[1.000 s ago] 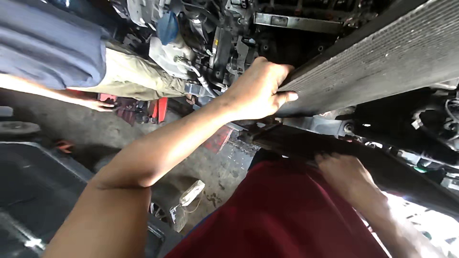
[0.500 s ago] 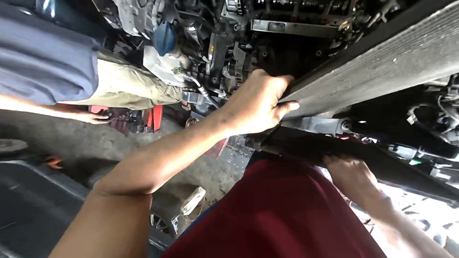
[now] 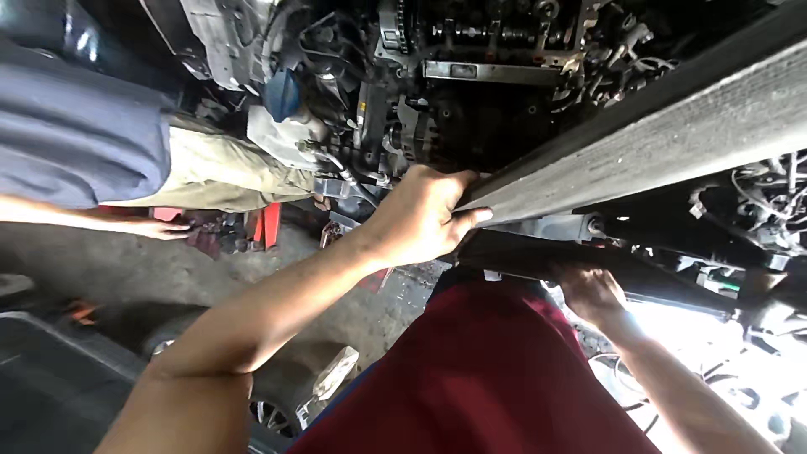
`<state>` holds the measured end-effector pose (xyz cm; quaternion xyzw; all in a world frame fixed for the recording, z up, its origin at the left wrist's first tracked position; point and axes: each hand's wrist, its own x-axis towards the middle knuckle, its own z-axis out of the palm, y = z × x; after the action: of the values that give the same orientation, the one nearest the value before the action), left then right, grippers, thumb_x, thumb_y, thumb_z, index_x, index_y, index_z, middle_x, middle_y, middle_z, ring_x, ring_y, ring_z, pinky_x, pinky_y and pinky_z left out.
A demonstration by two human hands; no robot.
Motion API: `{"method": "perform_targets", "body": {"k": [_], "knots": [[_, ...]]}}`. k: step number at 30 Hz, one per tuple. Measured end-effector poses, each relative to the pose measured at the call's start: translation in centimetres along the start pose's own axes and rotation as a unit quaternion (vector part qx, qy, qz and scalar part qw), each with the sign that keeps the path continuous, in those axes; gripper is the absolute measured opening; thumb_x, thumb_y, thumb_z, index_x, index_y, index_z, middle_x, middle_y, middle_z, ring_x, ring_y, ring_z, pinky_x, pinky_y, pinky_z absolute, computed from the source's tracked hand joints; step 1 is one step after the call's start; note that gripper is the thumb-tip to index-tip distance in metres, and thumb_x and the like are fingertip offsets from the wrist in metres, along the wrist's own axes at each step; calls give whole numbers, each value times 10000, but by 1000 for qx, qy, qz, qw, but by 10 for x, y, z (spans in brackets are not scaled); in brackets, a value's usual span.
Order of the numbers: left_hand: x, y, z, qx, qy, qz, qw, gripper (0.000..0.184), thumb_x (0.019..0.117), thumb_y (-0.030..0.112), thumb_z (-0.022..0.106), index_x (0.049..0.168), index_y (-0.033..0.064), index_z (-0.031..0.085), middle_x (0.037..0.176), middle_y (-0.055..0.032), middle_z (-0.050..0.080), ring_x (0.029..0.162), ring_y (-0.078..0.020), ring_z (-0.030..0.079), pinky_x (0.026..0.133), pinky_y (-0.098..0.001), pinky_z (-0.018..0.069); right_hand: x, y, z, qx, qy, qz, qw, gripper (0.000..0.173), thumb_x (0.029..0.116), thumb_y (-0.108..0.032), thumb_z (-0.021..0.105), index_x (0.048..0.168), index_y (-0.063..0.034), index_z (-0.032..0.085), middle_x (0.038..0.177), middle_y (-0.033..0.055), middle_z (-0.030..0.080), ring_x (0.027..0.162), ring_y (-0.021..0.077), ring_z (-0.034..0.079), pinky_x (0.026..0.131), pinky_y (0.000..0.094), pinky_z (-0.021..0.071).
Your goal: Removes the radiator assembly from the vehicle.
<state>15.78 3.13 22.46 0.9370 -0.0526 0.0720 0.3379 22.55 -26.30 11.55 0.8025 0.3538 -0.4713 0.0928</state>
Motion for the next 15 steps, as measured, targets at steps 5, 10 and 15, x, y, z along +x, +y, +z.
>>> {"method": "perform_targets", "body": {"k": [5,10,15], "knots": [[-7,6,-2,11,-14,-22,1000,178,921,225,706,949,51,729,740,-13,704,670,-11,660,620,-184,540,18,11,-6,-3,5,-5,1000,328,1042,-68,462,1321,12,614,1268,279,642,1212,456,606,997,622,457],[-14,4,-4,2,4,-16,1000,223,920,259,699,904,38,712,728,-13,684,670,11,637,633,-176,533,33,17,-18,4,-25,26,999,291,1017,-93,525,1277,-23,636,1247,247,658,1190,433,621,982,614,472],[-24,-2,-10,-27,28,-3,999,239,929,286,704,910,48,711,758,3,701,729,54,650,689,-135,544,41,31,-19,9,24,16,1000,349,1064,-260,497,1321,-61,624,1261,246,659,1201,435,623,992,622,472]]}}
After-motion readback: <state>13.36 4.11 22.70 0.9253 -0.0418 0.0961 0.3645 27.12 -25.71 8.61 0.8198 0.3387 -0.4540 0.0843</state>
